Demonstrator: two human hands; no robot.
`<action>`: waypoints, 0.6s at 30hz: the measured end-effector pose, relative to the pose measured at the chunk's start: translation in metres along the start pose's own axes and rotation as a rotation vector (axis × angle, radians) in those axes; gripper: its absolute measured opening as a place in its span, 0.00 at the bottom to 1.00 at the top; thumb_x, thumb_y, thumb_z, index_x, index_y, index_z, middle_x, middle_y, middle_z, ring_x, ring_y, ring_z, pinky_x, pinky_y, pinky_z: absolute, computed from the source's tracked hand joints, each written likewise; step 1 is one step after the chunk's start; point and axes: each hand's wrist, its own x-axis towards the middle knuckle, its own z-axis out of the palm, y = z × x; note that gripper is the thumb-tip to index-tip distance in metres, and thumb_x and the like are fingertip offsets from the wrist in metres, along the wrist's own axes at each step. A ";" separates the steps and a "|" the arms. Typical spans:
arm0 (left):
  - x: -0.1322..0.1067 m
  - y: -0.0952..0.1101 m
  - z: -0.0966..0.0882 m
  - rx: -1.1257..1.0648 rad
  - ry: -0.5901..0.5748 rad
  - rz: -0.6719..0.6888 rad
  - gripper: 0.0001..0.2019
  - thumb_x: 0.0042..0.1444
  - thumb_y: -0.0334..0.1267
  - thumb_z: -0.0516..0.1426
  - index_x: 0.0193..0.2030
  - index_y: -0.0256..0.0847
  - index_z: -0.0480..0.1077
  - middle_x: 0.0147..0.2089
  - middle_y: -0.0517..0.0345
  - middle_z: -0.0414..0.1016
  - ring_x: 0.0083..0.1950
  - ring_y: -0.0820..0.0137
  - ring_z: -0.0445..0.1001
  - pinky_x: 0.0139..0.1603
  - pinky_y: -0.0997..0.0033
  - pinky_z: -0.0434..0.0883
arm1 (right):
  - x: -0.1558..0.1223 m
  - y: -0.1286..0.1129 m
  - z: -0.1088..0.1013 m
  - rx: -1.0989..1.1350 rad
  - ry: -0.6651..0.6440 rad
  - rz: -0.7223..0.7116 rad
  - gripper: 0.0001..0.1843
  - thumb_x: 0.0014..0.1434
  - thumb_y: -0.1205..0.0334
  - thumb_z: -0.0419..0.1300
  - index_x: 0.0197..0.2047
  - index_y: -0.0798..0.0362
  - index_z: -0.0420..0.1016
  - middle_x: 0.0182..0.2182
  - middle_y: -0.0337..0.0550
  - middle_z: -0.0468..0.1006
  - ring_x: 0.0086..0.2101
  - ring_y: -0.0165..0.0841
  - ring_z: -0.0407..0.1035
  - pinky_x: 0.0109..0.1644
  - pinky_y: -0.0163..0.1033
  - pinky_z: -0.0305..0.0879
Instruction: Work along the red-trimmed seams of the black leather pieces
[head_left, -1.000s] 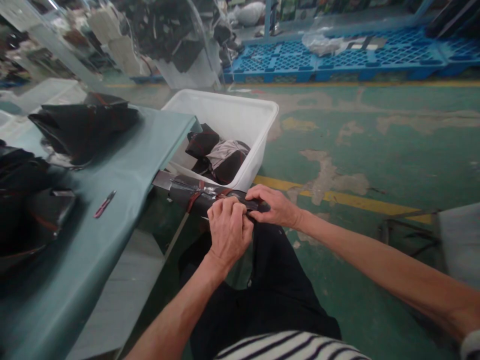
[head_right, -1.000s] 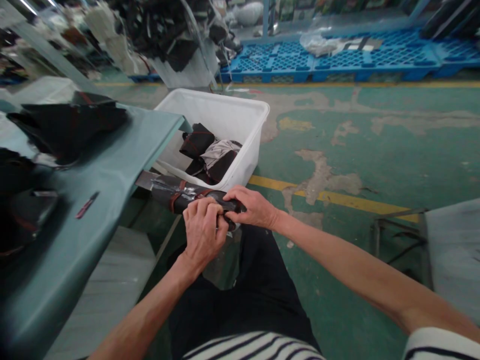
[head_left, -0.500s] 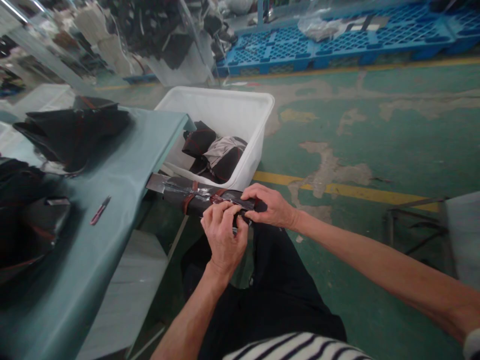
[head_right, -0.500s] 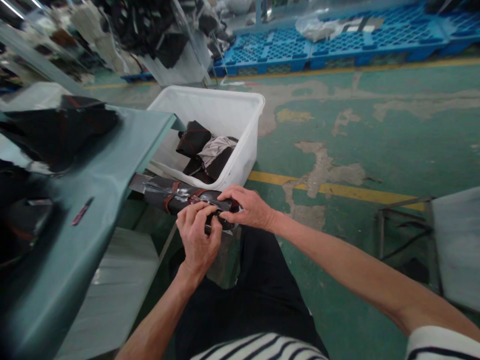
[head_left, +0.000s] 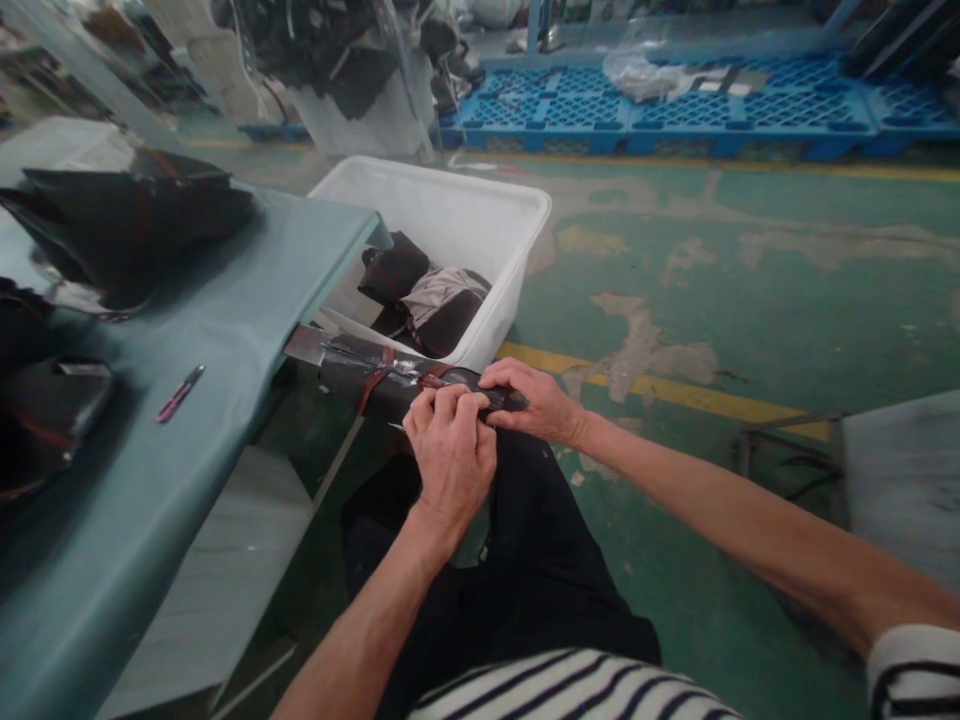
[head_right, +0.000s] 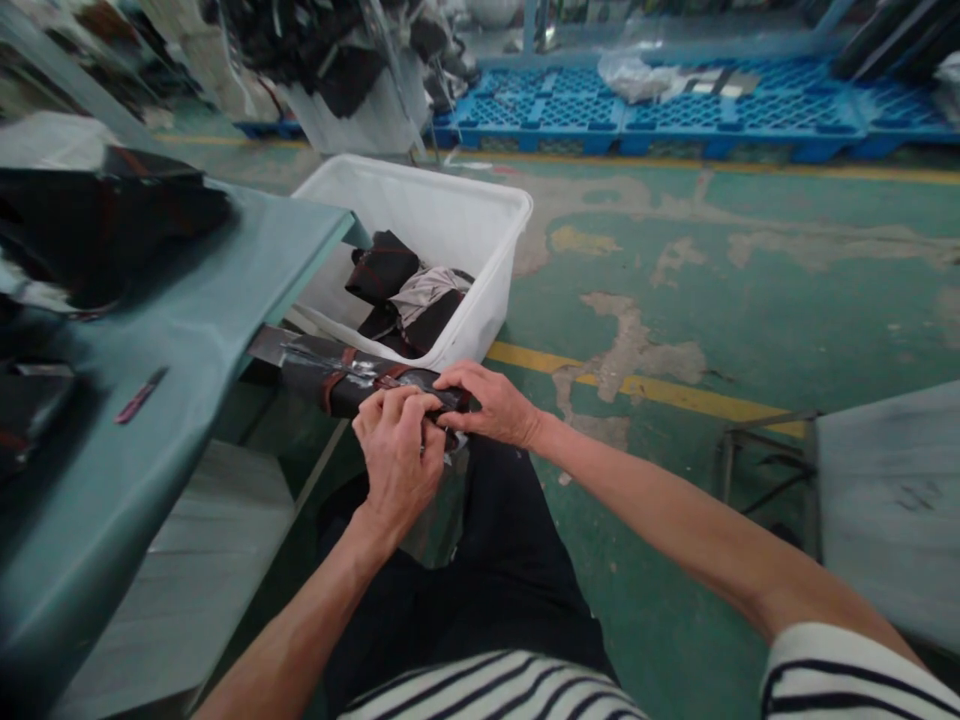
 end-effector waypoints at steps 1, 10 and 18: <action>0.000 0.000 0.000 0.001 -0.004 0.003 0.12 0.58 0.29 0.57 0.46 0.44 0.76 0.53 0.51 0.78 0.59 0.52 0.67 0.57 0.51 0.63 | 0.000 0.000 -0.001 0.000 -0.004 0.004 0.22 0.64 0.47 0.66 0.53 0.53 0.74 0.46 0.53 0.80 0.48 0.38 0.76 0.52 0.45 0.77; 0.001 0.001 0.004 -0.065 0.064 -0.059 0.09 0.59 0.28 0.56 0.43 0.43 0.75 0.51 0.50 0.79 0.57 0.54 0.69 0.56 0.51 0.64 | -0.006 0.008 0.004 0.080 0.019 0.027 0.28 0.62 0.40 0.64 0.54 0.53 0.75 0.47 0.53 0.80 0.50 0.40 0.76 0.55 0.47 0.76; -0.001 -0.003 0.006 -0.050 0.056 0.086 0.07 0.58 0.26 0.56 0.37 0.43 0.72 0.47 0.51 0.78 0.55 0.56 0.69 0.55 0.54 0.64 | -0.006 0.009 0.005 0.071 0.024 0.027 0.29 0.62 0.37 0.63 0.54 0.53 0.75 0.47 0.54 0.81 0.51 0.40 0.76 0.57 0.49 0.75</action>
